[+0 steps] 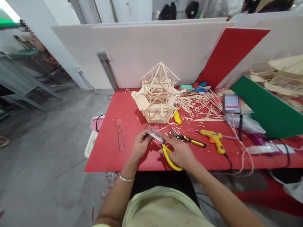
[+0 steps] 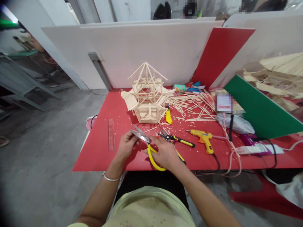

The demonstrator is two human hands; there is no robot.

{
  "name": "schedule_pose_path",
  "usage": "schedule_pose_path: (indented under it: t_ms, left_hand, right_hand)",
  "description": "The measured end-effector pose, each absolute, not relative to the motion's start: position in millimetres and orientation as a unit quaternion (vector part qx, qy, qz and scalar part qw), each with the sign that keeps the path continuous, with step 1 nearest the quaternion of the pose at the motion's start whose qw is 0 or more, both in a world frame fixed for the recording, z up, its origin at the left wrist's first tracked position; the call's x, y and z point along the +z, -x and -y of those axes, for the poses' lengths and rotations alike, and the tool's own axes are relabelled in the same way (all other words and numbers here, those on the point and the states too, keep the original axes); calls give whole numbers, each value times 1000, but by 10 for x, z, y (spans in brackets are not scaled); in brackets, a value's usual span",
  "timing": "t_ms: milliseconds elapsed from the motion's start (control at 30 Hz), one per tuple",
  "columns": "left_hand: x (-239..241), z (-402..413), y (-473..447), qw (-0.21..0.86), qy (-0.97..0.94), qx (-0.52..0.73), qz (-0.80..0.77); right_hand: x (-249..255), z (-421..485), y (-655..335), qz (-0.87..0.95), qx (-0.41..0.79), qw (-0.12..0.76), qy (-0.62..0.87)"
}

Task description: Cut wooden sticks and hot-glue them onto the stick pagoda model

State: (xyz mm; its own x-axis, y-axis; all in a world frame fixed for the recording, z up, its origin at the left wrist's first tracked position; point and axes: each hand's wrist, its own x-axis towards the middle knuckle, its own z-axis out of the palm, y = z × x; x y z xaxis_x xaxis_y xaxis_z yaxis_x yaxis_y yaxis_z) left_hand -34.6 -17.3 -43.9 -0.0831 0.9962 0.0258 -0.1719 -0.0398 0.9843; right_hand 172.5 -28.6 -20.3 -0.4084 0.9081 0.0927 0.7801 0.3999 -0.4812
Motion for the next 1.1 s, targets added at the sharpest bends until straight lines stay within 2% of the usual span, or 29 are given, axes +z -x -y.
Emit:
schedule_pose_path:
  t_ms: [467,633,767,867,967,1100]
  left_hand:
    - [-542,209,346,564,-396,551,-472]
    - [-548,200,362,568,-380,566,-461]
    - [-559,184,363,568,-375,576,-452]
    - [-559,148,343,569,-372,588,-438]
    - [-553,110,313,565,-375,594,-432]
    - [-481,77,275,582,-361,591,-426]
  right_hand:
    - [-336,309,-1699,797,259,175,518]
    - [-366,301,-1665,771,198,84,599]
    - [-408,340,-1584,789,130,28,600]
    - [-450,383,-1502,818,103,49,564]
    - [-488,376,-1536,835,115,110,527]
    - [-530,233,-2094,777,129,170,592]
